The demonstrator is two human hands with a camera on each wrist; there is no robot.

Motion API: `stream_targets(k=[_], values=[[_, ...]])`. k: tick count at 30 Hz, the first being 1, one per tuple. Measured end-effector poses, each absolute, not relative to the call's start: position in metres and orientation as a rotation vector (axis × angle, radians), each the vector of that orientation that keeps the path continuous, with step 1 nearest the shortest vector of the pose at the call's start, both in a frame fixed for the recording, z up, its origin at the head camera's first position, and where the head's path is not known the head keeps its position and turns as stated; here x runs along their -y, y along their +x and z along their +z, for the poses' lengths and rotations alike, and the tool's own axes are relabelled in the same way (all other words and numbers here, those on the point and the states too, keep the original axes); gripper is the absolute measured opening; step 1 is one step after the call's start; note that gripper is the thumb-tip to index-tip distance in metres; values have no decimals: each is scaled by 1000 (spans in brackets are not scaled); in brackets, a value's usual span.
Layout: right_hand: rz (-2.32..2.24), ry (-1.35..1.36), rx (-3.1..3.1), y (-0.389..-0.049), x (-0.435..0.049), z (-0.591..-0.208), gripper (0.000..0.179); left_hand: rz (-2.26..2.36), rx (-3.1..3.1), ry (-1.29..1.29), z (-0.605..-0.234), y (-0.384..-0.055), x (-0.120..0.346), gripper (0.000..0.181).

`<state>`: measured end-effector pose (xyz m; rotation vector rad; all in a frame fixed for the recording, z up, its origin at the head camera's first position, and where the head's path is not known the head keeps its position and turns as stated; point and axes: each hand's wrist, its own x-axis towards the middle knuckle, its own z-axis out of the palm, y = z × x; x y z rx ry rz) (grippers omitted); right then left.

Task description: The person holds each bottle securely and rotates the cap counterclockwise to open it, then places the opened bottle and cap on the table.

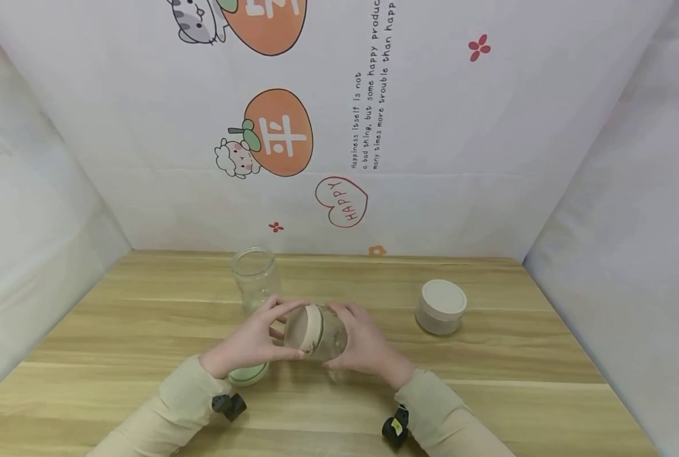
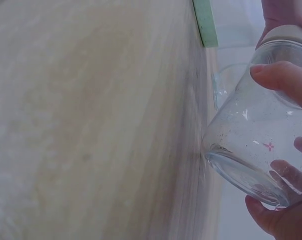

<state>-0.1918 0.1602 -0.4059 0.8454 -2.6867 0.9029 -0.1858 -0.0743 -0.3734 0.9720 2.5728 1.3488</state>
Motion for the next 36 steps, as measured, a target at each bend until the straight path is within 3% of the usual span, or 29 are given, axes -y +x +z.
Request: stream_targets(k=[25, 30, 36], values=[[981, 752, 2720, -189, -160, -408, 99, 1185, -2836, 699, -375, -184, 61, 71], [984, 743, 2710, -189, -160, -409, 98, 1245, -2840, 802, -377, -184, 61, 69], [1056, 740, 2694, -190, -162, -411, 98, 1326, -2774, 1133, -380, -186, 65, 74]])
